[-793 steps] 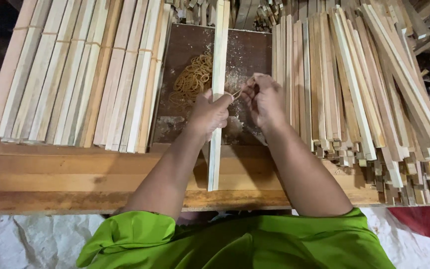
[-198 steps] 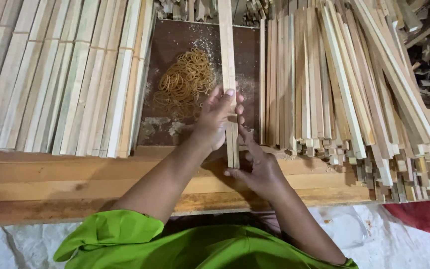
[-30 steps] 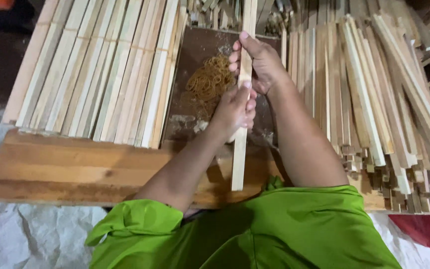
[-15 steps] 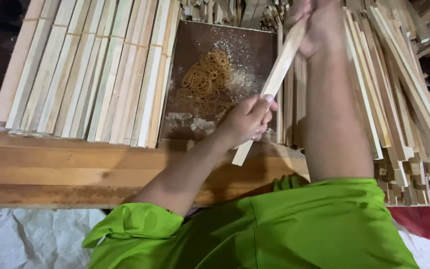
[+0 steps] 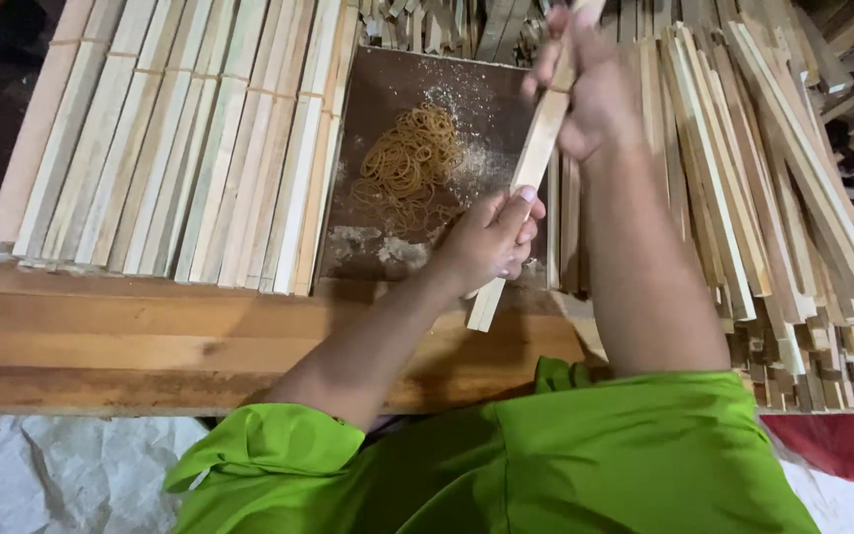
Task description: Picking up thin wooden slats and inserting them into bundles secured by rubber bands
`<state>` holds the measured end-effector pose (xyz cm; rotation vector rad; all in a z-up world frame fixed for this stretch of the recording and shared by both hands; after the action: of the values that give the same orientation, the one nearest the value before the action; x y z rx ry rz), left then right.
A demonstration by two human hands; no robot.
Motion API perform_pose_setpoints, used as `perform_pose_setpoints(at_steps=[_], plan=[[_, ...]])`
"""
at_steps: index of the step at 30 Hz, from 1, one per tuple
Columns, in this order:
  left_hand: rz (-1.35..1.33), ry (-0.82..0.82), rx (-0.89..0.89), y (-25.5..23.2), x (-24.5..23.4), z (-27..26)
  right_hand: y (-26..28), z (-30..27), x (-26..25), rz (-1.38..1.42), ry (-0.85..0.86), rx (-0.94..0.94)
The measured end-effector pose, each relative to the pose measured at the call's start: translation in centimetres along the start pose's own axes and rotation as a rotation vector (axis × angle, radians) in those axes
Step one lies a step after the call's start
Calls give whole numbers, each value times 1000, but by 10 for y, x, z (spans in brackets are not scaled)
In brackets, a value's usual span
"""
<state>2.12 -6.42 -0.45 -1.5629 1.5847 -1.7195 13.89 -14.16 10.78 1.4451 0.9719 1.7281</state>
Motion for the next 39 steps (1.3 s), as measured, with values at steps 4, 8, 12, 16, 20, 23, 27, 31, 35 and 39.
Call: perform_pose_setpoints(at_steps=[4, 8, 12, 16, 20, 23, 27, 31, 35, 39], plan=[[-32, -91, 16, -4, -14, 3, -34, -37, 10, -82, -18, 12], [-61, -78, 0, -5, -11, 1, -46, -46, 0, 48, 213, 13], [-85, -94, 22, -7, -9, 2, -34, -45, 2, 63, 227, 63], [-162, -38, 85, -3, -18, 12, -27, -53, 1, -62, 201, -1], [-175, -117, 43, -3, -21, 8, -28, -58, 1, -117, 142, -9], [-176, -142, 9, -2, -26, 14, -32, -50, -5, -280, 26, 0], [-89, -226, 34, -33, -22, -18, -31, -36, 9, -552, 29, -7], [317, -469, -13, -67, -11, -86, -48, -16, 32, -571, 35, -1], [802, -740, 33, -82, 1, -171, -75, -8, 69, -525, 10, 32], [952, -981, 83, -53, -32, -224, -108, 8, 109, -599, 156, -27]])
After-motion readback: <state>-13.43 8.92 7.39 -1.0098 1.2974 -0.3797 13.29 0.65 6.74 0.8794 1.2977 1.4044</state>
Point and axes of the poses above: each hand's wrist, its own z-axis towards the middle knuckle, its own x-axis out of the palm, y = z × x, the point moved 5 cm from there along z, towards the middle knuckle, and after that the axes turned 13 degrees about -x, right-handed, at the moved point
